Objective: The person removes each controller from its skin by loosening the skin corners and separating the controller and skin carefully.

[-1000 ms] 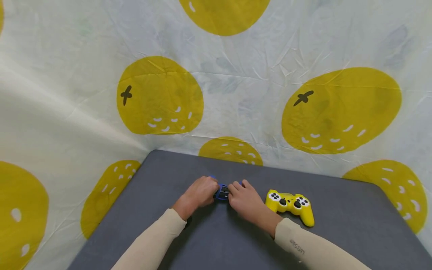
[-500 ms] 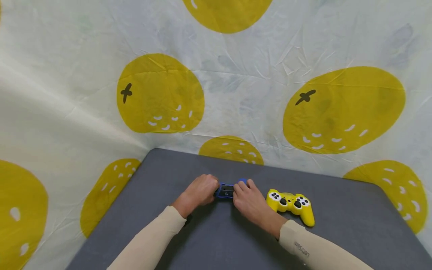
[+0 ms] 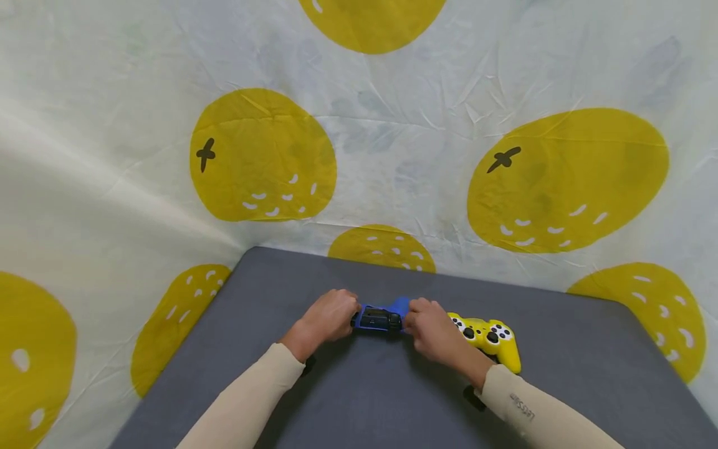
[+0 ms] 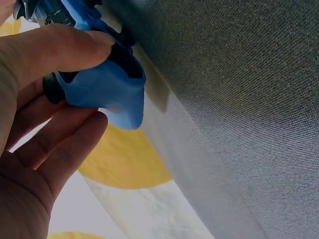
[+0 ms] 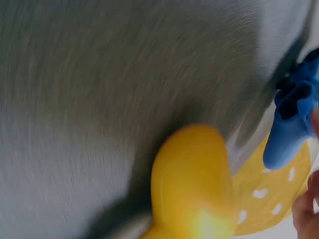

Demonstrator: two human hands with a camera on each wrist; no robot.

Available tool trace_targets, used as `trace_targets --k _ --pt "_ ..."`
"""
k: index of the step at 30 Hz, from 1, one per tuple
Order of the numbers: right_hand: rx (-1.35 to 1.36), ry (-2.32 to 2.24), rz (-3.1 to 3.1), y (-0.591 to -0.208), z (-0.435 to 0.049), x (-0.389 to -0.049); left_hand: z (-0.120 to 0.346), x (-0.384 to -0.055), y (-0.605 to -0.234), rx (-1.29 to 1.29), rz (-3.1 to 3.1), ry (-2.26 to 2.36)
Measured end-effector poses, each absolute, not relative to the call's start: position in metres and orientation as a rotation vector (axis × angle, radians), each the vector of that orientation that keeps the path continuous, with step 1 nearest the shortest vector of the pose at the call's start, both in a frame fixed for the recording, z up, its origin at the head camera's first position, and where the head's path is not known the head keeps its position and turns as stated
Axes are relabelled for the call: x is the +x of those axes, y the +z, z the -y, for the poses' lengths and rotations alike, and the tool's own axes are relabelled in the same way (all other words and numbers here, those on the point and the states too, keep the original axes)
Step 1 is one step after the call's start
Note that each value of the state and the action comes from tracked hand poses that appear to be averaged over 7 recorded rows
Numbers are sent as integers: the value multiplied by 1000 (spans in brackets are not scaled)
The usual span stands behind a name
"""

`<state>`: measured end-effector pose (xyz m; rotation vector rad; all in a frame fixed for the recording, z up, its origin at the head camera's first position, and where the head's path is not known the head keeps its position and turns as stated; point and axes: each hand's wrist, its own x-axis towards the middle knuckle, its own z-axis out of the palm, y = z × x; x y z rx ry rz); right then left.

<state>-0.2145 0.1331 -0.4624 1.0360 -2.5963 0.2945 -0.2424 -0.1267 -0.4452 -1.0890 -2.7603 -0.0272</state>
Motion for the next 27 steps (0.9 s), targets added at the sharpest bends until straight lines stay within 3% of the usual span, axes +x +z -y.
trace_targets --k 4,7,13,21,27 --pt "941 751 2583 -459 -137 -213 125 -241 -444 -1079 2772 -26" --pt "845 774 2655 -454 -135 -212 124 -240 -444 -1096 2754 -8" --pt "900 477 2895 -452 -118 -209 124 -241 -446 -1094 2751 31" --pt "1002 19 2742 -463 -106 -218 123 -236 -449 -1017 2849 -11" --pt "1030 -9 2770 -462 -104 -221 118 -229 -453 -894 2845 -74"
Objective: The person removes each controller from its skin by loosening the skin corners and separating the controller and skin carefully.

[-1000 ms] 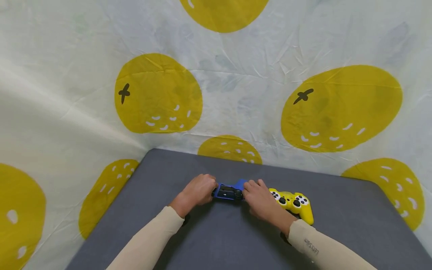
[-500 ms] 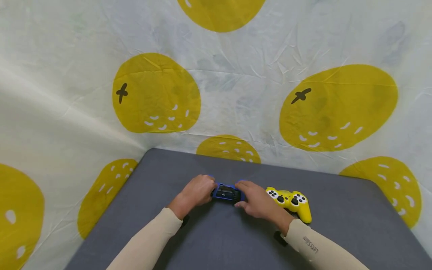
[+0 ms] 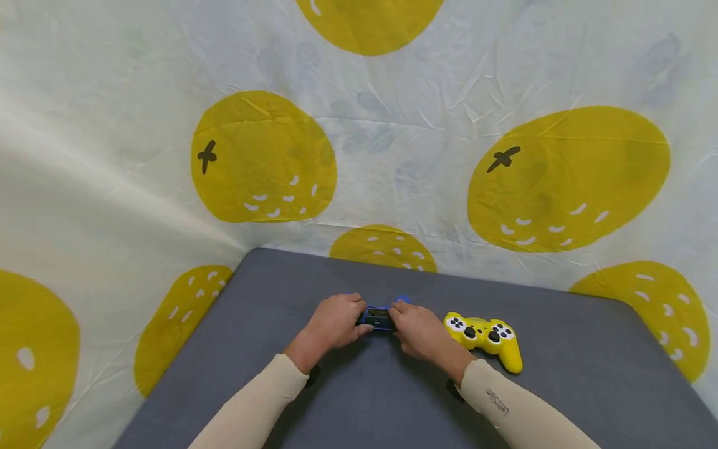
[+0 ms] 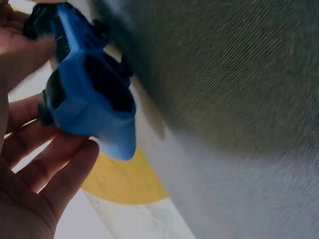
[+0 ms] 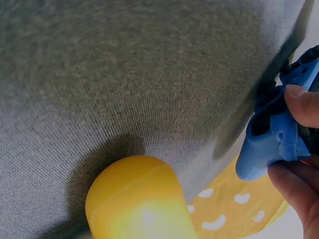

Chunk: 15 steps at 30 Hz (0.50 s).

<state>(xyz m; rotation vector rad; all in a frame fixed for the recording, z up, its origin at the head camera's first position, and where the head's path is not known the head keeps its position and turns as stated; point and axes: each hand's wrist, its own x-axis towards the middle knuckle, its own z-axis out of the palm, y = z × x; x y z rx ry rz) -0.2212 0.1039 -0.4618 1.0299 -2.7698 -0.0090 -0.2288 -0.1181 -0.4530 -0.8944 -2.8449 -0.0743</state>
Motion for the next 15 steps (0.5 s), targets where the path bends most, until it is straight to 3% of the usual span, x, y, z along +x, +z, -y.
trace_targets --k 10,15 --pt "1019 55 2834 -459 -103 -226 115 -226 -460 -826 2783 -156" --pt "1017 59 2856 -458 -103 -226 105 -223 -465 -646 2786 -277"
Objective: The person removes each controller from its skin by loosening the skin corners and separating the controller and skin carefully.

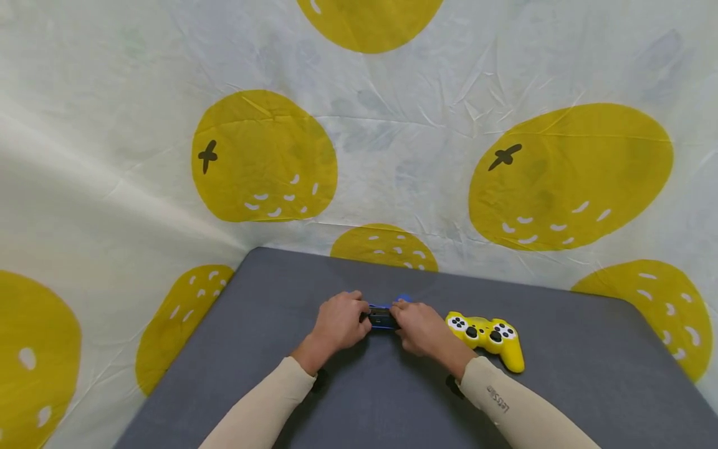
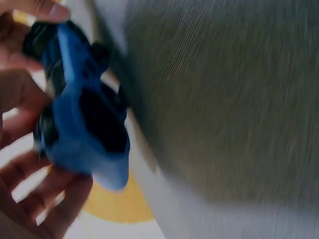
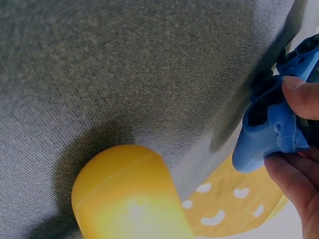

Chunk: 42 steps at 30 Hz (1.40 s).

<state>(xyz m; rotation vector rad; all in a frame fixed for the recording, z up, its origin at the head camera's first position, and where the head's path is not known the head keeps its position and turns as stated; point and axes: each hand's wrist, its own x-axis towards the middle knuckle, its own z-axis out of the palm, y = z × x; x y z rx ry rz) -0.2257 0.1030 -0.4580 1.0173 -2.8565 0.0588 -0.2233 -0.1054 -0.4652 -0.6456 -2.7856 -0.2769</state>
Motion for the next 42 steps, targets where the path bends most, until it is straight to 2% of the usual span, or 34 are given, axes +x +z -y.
trace_targets --k 5,10,23,32,38,42 --pt "1024 26 2849 -458 -105 -225 82 -221 -472 -422 2790 -283" --pt "1041 53 2804 -458 -105 -224 70 -222 -472 -338 2772 -201" --pt "1019 42 2855 -455 -107 -225 88 -221 -462 -689 2844 -71" --pt "1052 43 2832 -456 -102 -229 85 -231 -442 -879 2974 365" --pt "1045 46 2876 -454 -100 -228 87 -236 -437 -885 3078 416" --pt "1044 40 2859 -454 -102 -229 88 -237 -435 -801 3152 296"
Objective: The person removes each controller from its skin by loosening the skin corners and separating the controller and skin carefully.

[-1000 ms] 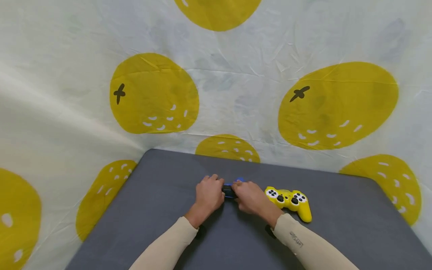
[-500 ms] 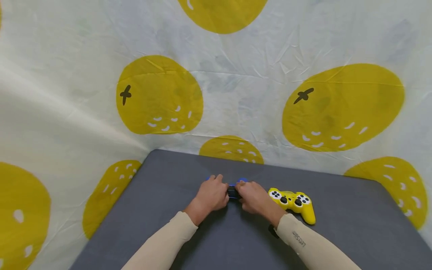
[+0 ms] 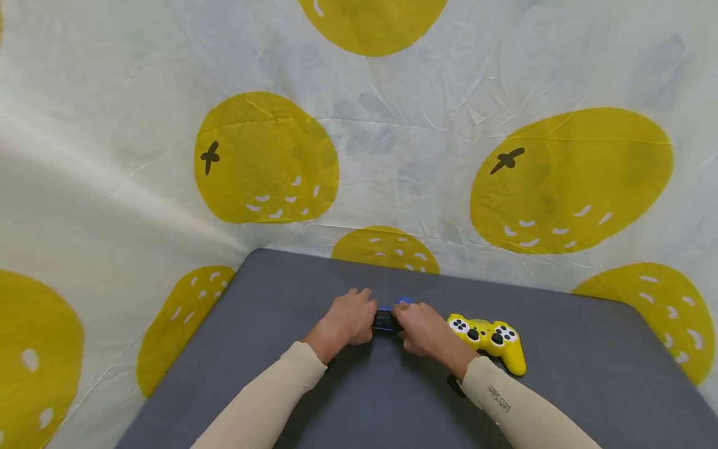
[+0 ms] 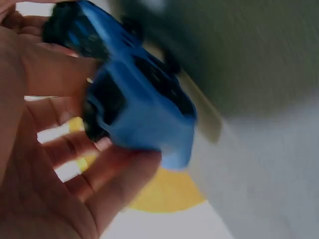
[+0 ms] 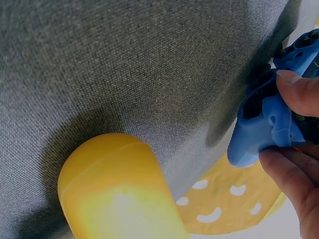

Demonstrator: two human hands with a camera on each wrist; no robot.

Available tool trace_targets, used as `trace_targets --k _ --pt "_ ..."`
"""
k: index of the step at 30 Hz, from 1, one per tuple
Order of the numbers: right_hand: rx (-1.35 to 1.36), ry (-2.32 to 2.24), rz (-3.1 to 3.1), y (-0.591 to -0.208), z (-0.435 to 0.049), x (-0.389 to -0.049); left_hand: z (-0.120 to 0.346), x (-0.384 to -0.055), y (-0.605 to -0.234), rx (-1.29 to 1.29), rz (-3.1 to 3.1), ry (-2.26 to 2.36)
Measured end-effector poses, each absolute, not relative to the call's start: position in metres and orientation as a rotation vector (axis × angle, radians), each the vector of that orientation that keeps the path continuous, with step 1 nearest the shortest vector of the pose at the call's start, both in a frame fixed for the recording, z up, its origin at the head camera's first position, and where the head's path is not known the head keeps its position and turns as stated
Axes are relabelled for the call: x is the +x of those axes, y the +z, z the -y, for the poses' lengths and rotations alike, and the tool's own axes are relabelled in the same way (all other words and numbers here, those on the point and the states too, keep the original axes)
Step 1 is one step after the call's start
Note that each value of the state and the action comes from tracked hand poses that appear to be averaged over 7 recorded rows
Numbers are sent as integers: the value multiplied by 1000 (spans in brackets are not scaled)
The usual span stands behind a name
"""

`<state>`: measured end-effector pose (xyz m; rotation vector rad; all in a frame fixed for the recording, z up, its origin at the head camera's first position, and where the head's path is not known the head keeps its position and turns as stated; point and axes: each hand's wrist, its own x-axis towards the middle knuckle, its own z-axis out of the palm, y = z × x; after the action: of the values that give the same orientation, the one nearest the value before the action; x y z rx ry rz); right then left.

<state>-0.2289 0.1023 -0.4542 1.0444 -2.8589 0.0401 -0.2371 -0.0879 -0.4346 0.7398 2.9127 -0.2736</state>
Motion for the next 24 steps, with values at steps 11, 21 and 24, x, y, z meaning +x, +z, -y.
trace_targets --k 11,21,24 --pt "1049 54 2829 -455 -104 -229 92 -233 -442 458 -2995 367" --pt "1034 85 2863 -452 -105 -228 104 -236 -448 930 -3057 92" --pt "1043 60 2859 -451 -105 -227 106 -239 -443 1033 -3010 -17"
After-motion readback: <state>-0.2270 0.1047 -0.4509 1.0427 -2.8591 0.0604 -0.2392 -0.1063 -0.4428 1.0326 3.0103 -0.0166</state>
